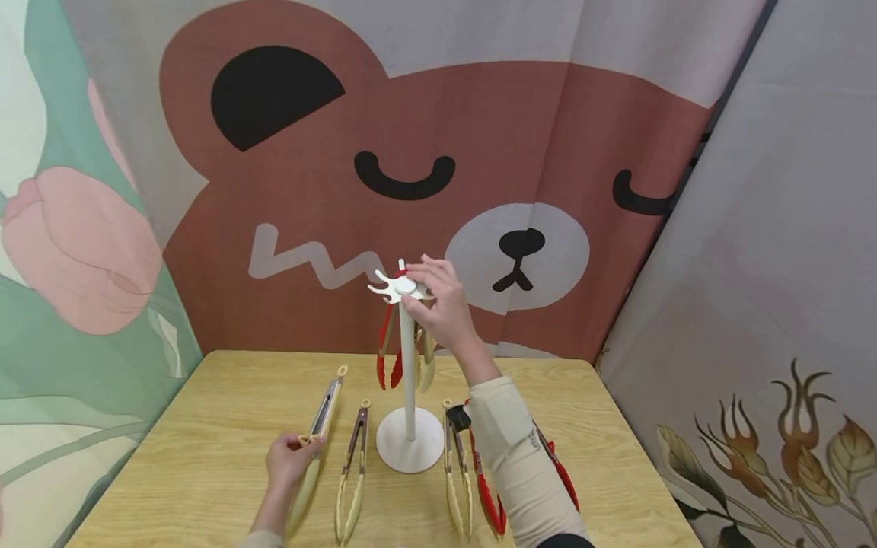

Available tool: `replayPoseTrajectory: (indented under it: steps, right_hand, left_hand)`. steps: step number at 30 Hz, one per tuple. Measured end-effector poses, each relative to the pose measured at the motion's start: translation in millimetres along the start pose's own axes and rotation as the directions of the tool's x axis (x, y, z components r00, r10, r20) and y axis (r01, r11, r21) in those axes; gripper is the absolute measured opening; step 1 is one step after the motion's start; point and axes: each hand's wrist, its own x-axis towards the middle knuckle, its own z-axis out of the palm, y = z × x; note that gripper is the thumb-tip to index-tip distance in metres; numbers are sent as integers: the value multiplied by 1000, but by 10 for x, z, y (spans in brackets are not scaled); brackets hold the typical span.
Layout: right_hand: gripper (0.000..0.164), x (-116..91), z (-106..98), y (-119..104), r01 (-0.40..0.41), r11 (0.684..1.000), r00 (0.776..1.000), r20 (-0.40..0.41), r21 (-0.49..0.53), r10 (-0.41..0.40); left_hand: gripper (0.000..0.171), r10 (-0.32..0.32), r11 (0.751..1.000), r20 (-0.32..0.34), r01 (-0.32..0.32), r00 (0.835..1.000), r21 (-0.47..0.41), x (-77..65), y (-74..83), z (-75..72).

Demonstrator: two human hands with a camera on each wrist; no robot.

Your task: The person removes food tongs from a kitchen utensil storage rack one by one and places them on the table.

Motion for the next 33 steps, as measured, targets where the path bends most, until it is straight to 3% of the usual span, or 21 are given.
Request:
replayPoseTrajectory:
  steps: [11,16,22,29,33]
  right_hand:
    - [41,-4,-1,10,10,1000,1000,-1,26,-10]
    - [40,5,-2,-6,10,999,1000,-12,47,-9]
    - [36,72,-54,-283,1,999,1000,-16,52,0]
    - [41,-3,-8,-3,4,1000,1000,-4,16,-4]
    - [39,35,-27,-126,2,999,1000,-8,33,-2]
  left_hand:
    - [34,-15,1000,-11,15,1000,-3,-14,-95,53]
    - [34,-10,997,-7,11,1000,77,-7,-137,79]
    - [36,-11,990,2,11,1000,143,-26,-173,78]
    - [36,-21,983,3,20,1000,183,-59,-189,87]
    - [38,-29,980,12,26,1000,197,-74,-196,91]
